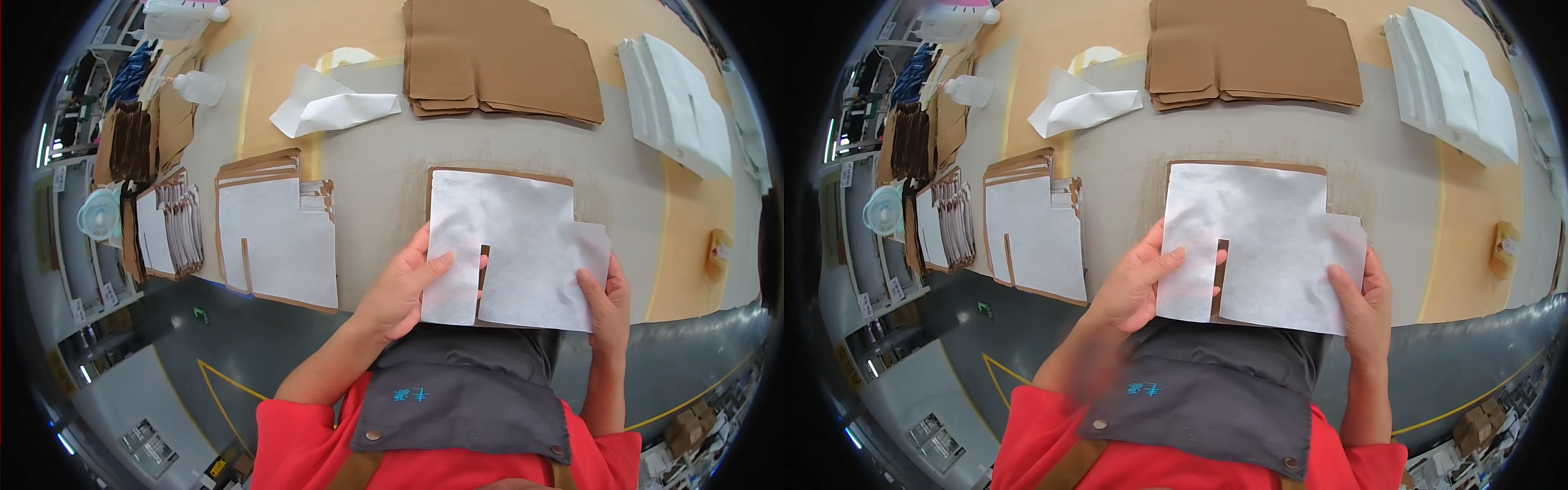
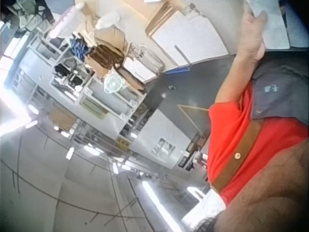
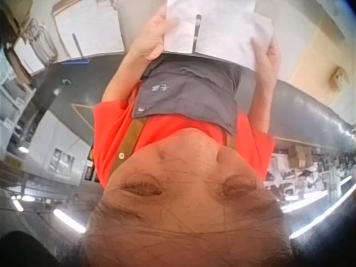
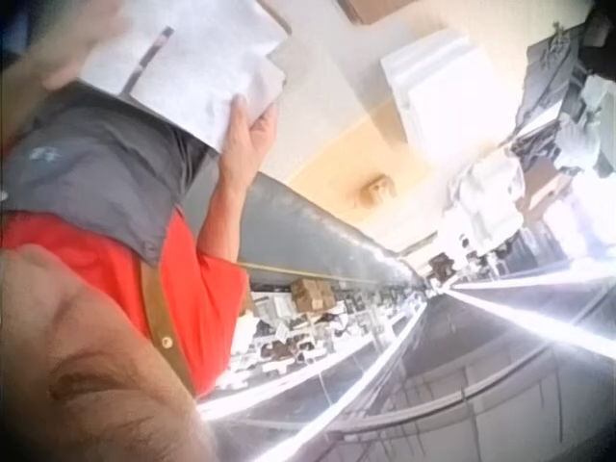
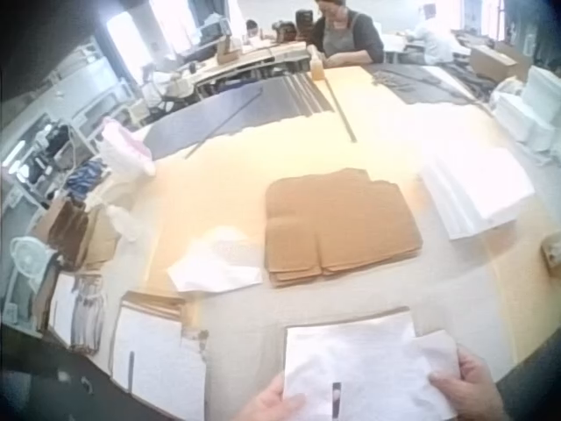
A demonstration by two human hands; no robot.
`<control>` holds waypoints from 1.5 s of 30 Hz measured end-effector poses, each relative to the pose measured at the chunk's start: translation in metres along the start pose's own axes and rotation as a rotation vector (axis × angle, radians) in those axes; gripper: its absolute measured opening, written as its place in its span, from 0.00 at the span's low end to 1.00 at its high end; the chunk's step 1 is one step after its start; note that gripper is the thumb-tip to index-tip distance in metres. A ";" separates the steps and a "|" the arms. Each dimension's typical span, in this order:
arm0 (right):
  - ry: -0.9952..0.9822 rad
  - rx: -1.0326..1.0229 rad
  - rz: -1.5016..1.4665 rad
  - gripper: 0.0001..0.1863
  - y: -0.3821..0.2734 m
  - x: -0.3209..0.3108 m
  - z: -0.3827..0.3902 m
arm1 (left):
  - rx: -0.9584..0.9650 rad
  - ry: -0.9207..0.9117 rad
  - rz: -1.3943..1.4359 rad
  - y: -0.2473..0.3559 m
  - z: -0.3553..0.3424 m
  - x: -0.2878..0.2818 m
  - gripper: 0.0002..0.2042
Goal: Applying glue to leather pieces and pressing a white paper lining onto them.
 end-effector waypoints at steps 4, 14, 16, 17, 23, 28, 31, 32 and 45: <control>-0.019 0.017 0.030 0.24 0.002 -0.001 -0.002 | -0.018 0.016 0.002 -0.005 0.002 -0.007 0.27; 0.010 -0.002 0.021 0.22 0.003 -0.003 0.001 | -0.090 0.005 0.071 -0.011 0.012 -0.008 0.25; 0.016 0.005 0.026 0.22 0.004 -0.004 0.000 | -0.128 0.027 0.059 -0.011 0.012 -0.010 0.25; 0.013 0.008 0.032 0.23 0.003 -0.005 0.000 | -0.138 0.027 0.064 -0.009 0.013 -0.009 0.25; 0.025 0.009 0.044 0.24 0.001 -0.003 0.000 | -0.187 0.058 0.090 -0.009 0.025 -0.006 0.23; 0.006 0.014 0.044 0.24 0.005 -0.005 -0.001 | -0.269 0.097 0.039 -0.012 0.032 -0.006 0.22; 0.016 0.001 0.051 0.24 0.005 -0.005 -0.001 | -0.318 0.120 0.059 -0.011 0.035 -0.002 0.21; 0.012 -0.003 0.054 0.24 0.005 -0.006 0.000 | -0.319 0.121 0.060 -0.012 0.036 -0.001 0.21; 0.012 -0.006 0.103 0.21 0.007 -0.012 -0.001 | -0.698 0.139 0.141 -0.013 0.065 0.008 0.20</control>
Point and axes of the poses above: each hand's wrist, its own z-axis away from the middle knuckle, its own x-axis out of the palm, y = z × x, the point moved 1 cm from there along -z, towards the middle knuckle, and after that the axes turned 3 degrees about -x, right-handed, at the moved point
